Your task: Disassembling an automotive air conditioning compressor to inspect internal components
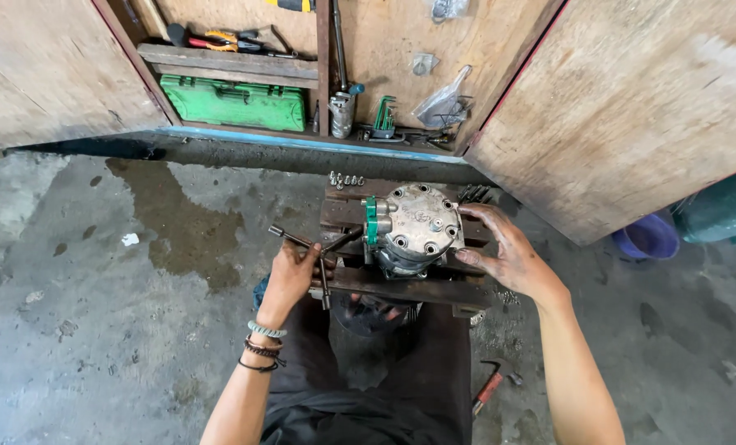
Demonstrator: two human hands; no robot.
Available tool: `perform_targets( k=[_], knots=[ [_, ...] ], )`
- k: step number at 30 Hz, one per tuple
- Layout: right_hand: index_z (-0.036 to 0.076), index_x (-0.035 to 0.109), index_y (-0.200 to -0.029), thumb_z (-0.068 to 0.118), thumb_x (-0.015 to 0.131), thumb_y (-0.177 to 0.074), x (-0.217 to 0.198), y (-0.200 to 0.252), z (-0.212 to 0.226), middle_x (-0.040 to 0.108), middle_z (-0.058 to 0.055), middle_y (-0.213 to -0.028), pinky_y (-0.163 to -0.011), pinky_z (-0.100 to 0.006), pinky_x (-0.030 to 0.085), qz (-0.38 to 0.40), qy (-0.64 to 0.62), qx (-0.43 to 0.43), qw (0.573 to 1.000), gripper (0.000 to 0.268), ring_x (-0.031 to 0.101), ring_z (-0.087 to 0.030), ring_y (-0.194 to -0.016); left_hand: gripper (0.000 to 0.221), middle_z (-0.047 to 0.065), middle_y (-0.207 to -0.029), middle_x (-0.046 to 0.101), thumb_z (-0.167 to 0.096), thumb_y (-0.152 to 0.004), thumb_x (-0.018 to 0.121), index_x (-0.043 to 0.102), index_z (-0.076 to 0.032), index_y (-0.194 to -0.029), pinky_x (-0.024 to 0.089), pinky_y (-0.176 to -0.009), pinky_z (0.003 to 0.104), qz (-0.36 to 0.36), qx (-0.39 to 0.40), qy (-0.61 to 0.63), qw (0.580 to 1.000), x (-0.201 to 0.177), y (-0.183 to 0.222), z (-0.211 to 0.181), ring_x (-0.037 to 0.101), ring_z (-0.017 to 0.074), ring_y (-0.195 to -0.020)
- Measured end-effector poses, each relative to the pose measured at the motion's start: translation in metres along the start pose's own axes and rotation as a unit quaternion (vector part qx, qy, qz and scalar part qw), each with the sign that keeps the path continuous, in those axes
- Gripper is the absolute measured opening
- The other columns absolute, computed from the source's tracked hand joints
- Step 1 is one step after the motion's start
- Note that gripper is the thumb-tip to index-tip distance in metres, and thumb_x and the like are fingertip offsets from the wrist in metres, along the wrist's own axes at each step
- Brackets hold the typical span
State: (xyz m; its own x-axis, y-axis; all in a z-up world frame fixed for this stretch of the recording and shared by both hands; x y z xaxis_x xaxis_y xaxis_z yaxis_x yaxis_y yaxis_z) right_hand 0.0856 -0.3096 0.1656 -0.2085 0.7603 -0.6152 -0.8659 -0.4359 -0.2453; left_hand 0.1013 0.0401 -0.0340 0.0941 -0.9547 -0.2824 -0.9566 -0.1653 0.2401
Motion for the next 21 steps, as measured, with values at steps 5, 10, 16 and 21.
perform_targets(
  k=[5,10,16,21],
  knots=[
    [0.009,0.053,-0.143,0.015,0.081,-0.083,-0.002,0.013,-0.021,0.055,-0.016,-0.142,-0.117,-0.057,0.032,-0.028,-0.055,0.018,0.998,0.066,0.046,-0.036,-0.142,0.031,0.020,-0.072,0.067,-0.024,-0.101,0.064,0.057,0.003,-0.115,0.061,-0.057,0.039,-0.022,0.001,0.105,0.994,0.008,0.022,-0.016,0.072,0.0267,-0.066],
    [0.010,0.055,-0.142,0.015,0.081,-0.083,0.001,0.023,-0.033,0.055,-0.014,-0.144,-0.114,-0.054,0.037,-0.048,-0.079,0.031,0.995,0.065,0.048,-0.031,-0.140,0.032,0.032,-0.074,0.069,-0.022,-0.099,0.067,0.057,0.004,-0.113,0.060,-0.053,0.045,-0.029,0.015,0.072,0.997,0.010,0.029,-0.020,0.074,0.0341,-0.068],
    [0.008,0.055,-0.141,0.015,0.083,-0.082,0.009,0.033,-0.041,0.055,-0.016,-0.143,-0.111,-0.056,0.039,-0.063,-0.093,0.042,0.993,0.066,0.049,-0.034,-0.138,0.060,0.017,-0.095,0.079,-0.062,-0.081,0.079,0.079,-0.007,-0.105,0.057,-0.088,0.057,-0.086,-0.038,-0.151,0.984,-0.013,0.048,-0.039,0.073,0.0407,-0.098],
    [0.009,0.056,-0.141,0.015,0.084,-0.082,0.011,0.038,-0.043,0.057,-0.015,-0.142,-0.110,-0.056,0.040,-0.095,-0.095,0.045,0.990,0.065,0.051,-0.034,-0.136,0.046,0.023,-0.104,0.071,-0.050,-0.069,0.093,0.084,-0.013,-0.095,0.048,-0.102,0.050,-0.140,0.058,-0.019,0.988,-0.013,0.038,-0.018,0.064,0.0426,-0.112]
  ],
)
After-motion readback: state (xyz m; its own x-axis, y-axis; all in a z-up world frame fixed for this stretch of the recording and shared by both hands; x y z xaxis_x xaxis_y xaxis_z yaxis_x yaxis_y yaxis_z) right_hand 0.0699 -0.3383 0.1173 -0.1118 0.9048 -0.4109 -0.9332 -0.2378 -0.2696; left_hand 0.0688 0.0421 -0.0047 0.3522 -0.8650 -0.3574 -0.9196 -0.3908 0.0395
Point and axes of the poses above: each hand's wrist, its own y-axis away from the middle knuckle, its own x-axis out of the palm, z = x × y, the point moved 9 cm from there along -y, towards the middle knuckle
